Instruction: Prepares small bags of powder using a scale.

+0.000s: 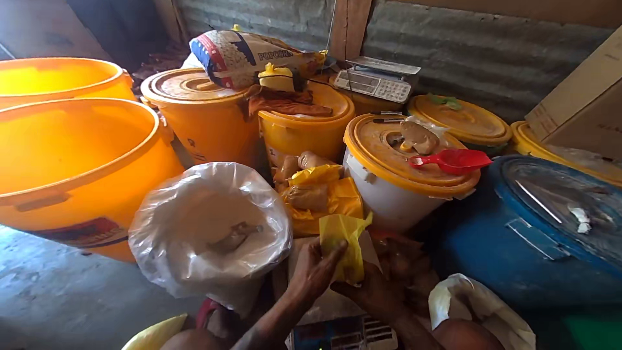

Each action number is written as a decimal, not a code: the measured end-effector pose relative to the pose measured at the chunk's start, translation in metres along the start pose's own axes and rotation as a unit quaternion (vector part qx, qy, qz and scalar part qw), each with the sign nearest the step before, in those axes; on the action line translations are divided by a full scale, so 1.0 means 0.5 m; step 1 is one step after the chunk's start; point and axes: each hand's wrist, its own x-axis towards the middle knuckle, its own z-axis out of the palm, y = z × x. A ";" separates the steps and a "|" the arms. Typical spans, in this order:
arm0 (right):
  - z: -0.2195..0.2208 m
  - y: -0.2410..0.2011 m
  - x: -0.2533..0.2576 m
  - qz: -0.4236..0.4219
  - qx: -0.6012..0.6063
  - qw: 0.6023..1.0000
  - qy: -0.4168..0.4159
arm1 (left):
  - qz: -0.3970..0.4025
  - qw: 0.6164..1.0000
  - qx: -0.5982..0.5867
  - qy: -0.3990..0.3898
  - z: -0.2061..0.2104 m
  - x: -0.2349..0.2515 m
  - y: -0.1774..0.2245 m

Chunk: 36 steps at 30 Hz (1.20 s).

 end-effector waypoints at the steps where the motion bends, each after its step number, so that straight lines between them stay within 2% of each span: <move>1: -0.002 -0.007 0.003 0.012 -0.005 1.000 0.006 | -0.008 1.000 -0.003 0.020 -0.005 0.006 -0.002; 5: -0.033 -0.015 0.023 -0.027 0.026 0.999 0.033 | -0.031 0.999 -0.018 -0.005 -0.016 0.011 -0.004; 7: -0.043 -0.013 0.029 -0.046 0.092 0.992 0.072 | -0.036 0.998 -0.034 -0.027 -0.003 -0.001 -0.006; 10: -0.059 -0.008 0.037 -0.006 0.190 0.966 0.177 | -0.044 0.997 -0.059 -0.032 0.003 -0.010 -0.007; 14: -0.108 -0.023 0.038 0.035 0.267 0.928 0.259 | -0.082 0.993 -0.084 0.027 -0.018 0.005 0.008; 18: -0.113 -0.019 0.030 0.004 0.264 0.938 0.226 | -0.113 0.990 -0.076 0.047 -0.033 0.012 0.018; 21: -0.104 -0.015 0.019 -0.037 0.227 0.958 0.171 | -0.091 0.995 -0.042 0.019 -0.045 0.013 0.014; 25: -0.093 -0.025 0.005 -0.077 0.207 0.968 0.118 | -0.109 0.994 -0.023 -0.001 -0.056 0.016 0.030; 30: -0.093 -0.004 0.007 -0.125 0.198 0.971 0.046 | -0.096 0.993 0.000 -0.069 -0.068 0.015 0.032; 36: -0.096 -0.004 0.008 -0.129 0.191 0.971 0.066 | -0.049 0.976 0.055 -0.205 -0.082 0.009 0.030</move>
